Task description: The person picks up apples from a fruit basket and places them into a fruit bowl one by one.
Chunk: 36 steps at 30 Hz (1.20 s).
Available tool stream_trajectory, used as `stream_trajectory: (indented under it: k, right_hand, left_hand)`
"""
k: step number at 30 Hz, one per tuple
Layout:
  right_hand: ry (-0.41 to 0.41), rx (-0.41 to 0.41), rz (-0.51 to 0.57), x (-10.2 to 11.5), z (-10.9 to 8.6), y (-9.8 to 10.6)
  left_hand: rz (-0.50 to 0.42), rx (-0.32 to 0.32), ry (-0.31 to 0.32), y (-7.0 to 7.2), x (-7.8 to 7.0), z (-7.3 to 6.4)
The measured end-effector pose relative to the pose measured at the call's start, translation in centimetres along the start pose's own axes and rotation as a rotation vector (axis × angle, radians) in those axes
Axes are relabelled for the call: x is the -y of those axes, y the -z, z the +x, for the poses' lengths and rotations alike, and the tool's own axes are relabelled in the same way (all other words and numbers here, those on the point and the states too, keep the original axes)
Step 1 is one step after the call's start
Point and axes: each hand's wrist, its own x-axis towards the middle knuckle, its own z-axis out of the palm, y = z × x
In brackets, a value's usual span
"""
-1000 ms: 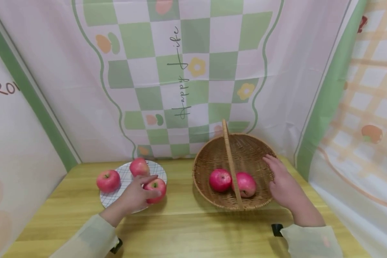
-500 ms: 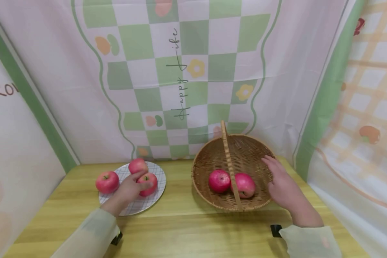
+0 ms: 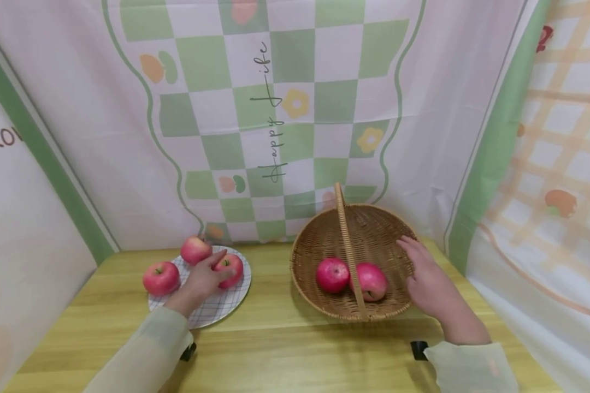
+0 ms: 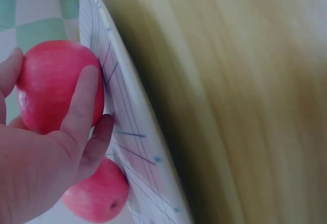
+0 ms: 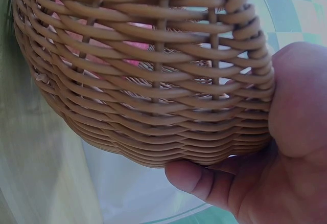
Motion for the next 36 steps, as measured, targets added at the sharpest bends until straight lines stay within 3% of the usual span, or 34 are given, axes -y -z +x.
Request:
stream_trajectory:
  k: [6,14,22,30,36]
  right_hand:
    - [-0.001,0.0,0.008,0.1,0.0,0.0]
    - [0.002,-0.006,0.005,0.0,0.1,0.0]
    - [-0.004,0.006,0.013,0.1,0.1,0.1]
    - [-0.014,0.013,0.017,0.1,0.0,0.1]
    - [-0.014,0.017,0.02,0.1,0.0,0.1]
  left_hand:
    - [0.139,-0.05,-0.043,-0.5,-0.4,0.0]
    - [0.224,-0.054,-0.059,-0.8,-0.7,-0.2]
    - [0.215,-0.034,-0.063,-0.7,-0.8,-0.6]
    - [0.173,-0.013,0.004,-0.3,-1.4,-1.2]
    - [0.278,-0.068,0.0,-0.4,-2.9,-2.2]
